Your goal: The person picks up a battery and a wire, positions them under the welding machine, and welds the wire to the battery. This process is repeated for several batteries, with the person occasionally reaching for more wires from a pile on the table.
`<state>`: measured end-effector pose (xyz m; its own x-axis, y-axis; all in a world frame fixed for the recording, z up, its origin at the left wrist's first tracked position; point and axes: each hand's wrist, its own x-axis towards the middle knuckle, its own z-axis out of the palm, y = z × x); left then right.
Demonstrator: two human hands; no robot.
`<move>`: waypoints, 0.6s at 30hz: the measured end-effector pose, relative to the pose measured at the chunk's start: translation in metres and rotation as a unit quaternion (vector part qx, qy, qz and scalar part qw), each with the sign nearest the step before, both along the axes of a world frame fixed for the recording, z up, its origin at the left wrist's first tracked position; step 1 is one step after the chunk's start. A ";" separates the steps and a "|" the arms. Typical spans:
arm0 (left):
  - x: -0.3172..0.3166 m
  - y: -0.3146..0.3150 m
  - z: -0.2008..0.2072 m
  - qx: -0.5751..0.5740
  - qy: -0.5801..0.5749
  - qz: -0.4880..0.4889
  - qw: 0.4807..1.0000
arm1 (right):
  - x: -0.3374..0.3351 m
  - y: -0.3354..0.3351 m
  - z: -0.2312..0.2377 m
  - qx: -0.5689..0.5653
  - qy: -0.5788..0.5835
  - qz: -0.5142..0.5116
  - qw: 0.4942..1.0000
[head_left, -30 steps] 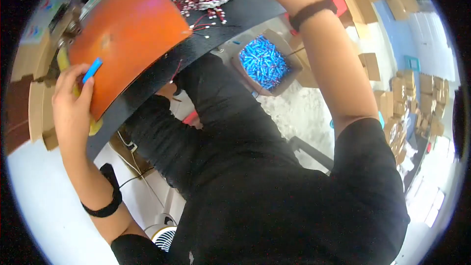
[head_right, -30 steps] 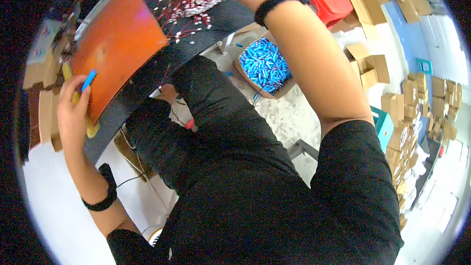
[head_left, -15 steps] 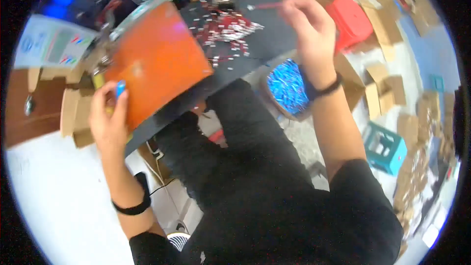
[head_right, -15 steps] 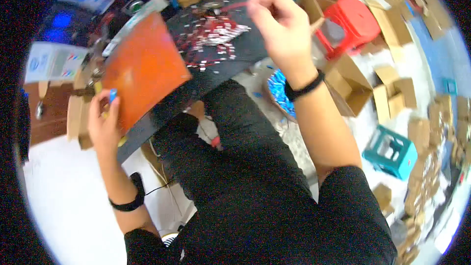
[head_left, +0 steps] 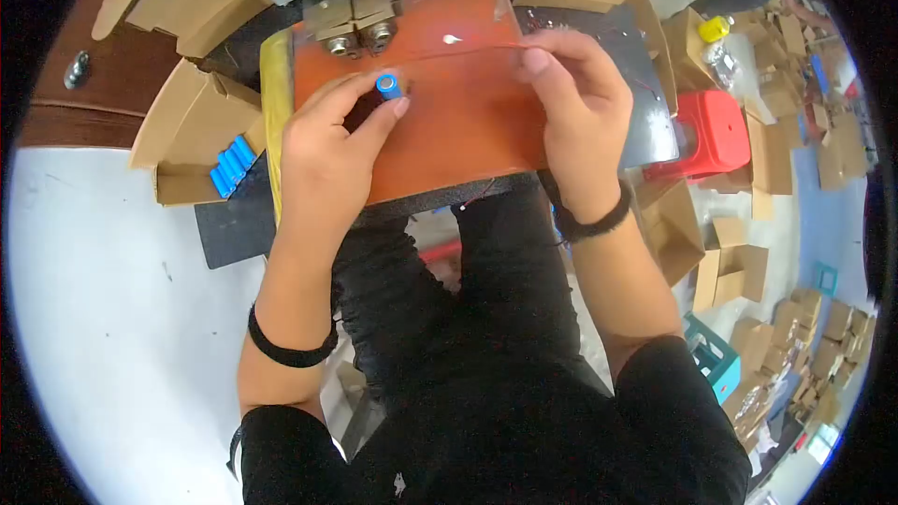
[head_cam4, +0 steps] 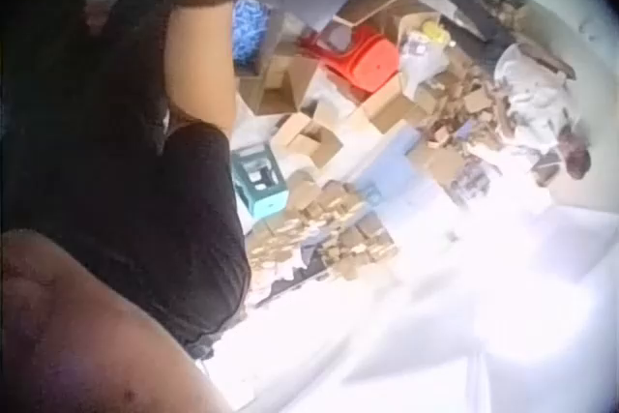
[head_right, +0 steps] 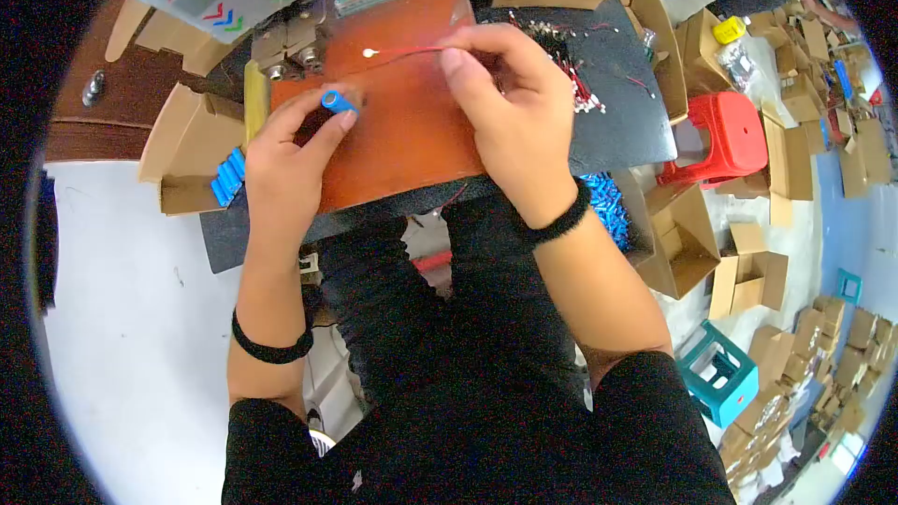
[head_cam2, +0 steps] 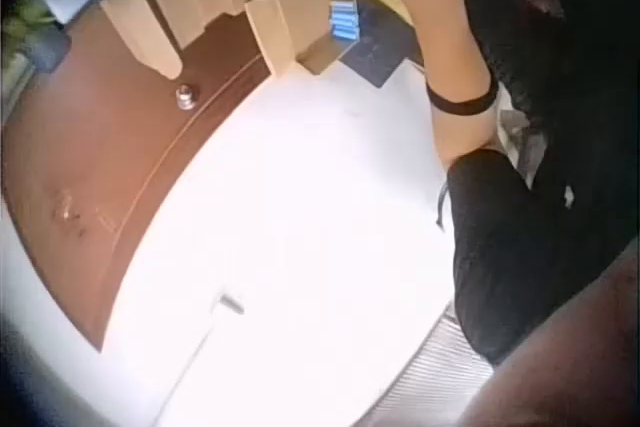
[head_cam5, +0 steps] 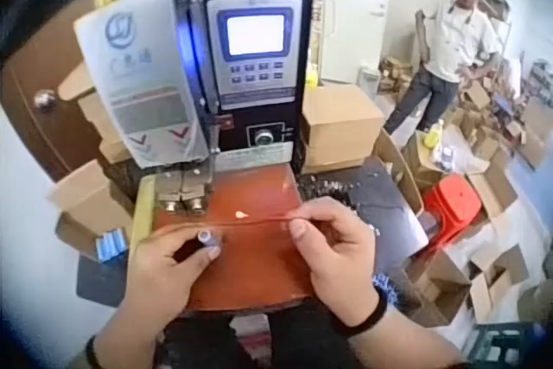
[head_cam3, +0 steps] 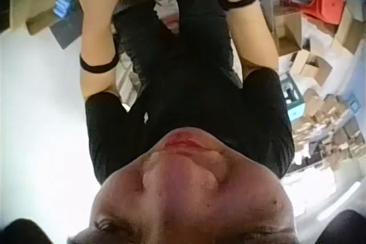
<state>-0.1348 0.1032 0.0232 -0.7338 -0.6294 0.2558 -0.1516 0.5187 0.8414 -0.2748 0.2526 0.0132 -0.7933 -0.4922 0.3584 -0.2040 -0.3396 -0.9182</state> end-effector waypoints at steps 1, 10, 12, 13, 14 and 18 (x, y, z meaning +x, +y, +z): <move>0.002 -0.002 -0.003 -0.004 0.015 -0.004 1.000 | -0.001 -0.001 -0.004 -0.016 0.008 0.003 1.000; 0.010 -0.013 0.007 0.038 -0.043 0.000 0.998 | 0.000 0.001 -0.010 0.008 0.066 -0.050 0.997; 0.009 -0.012 0.004 0.062 -0.040 0.000 0.997 | 0.001 0.001 -0.010 0.010 0.085 -0.067 0.994; 0.006 -0.012 0.002 0.061 -0.021 -0.005 0.998 | -0.002 0.000 -0.015 -0.006 0.108 -0.059 0.992; 0.005 -0.012 0.000 0.060 -0.001 -0.011 0.998 | -0.003 0.001 -0.015 -0.004 0.108 -0.058 0.992; 0.002 -0.014 0.000 0.075 -0.007 -0.009 0.997 | -0.005 0.004 -0.019 -0.010 0.144 -0.039 0.989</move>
<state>-0.1328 0.0896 0.0228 -0.7479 -0.6468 0.1496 -0.1553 0.3896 0.9078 -0.2801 0.2567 -0.0061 -0.6925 -0.4239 0.5838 -0.4823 -0.3298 -0.8116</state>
